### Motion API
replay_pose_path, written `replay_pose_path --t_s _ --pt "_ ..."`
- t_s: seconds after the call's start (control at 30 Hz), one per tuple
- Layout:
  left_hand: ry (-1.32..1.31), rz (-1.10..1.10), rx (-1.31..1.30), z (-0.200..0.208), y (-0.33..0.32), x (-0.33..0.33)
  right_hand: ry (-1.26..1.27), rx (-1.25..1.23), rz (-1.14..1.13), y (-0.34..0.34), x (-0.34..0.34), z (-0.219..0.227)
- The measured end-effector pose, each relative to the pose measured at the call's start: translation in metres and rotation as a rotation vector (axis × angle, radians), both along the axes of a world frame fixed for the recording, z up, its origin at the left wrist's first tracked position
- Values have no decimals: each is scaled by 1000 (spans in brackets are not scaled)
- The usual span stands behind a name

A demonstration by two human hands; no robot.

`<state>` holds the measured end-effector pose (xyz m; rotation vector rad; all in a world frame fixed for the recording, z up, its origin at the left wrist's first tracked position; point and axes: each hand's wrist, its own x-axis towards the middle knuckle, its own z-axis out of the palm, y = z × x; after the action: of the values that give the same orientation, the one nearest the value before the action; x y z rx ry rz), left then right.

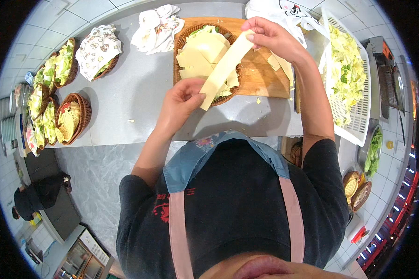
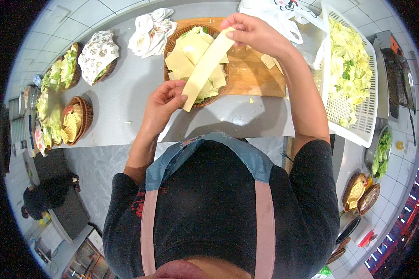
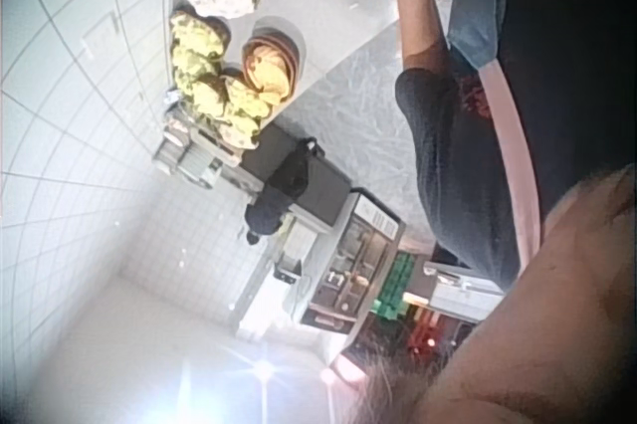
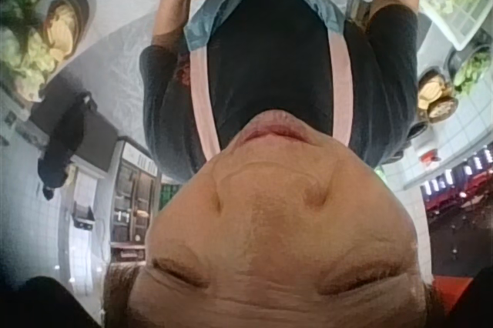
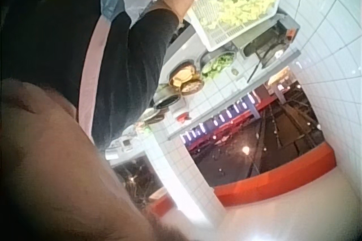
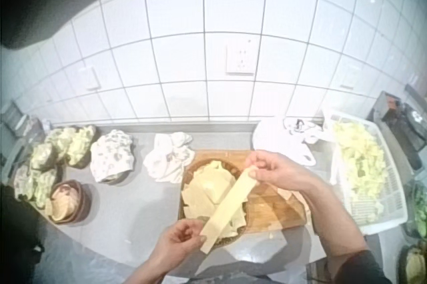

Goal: The person assembles food items in small woven baskets. They place shredded cabbage and thin yellow slices into each basket, then cover them with patterned cloths. The process is repeated for multiple baskets on a tiled kitchen counter.

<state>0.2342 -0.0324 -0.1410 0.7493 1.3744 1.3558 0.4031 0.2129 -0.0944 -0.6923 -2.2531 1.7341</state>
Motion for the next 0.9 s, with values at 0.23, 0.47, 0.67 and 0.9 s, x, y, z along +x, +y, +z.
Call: replay_pose_path --t_s 0.23,0.47,0.67,0.9 --pt "52 70 -53 -4 3 0 -80 154 -75 11 -31 -21" --pt "516 94 -159 -18 9 -10 -234 611 -357 31 -12 -54" --pt "267 155 -118 -9 6 -18 -815 765 -423 37 73 -92" --pt "191 49 52 3 17 -4 -727 627 -617 22 107 -123"
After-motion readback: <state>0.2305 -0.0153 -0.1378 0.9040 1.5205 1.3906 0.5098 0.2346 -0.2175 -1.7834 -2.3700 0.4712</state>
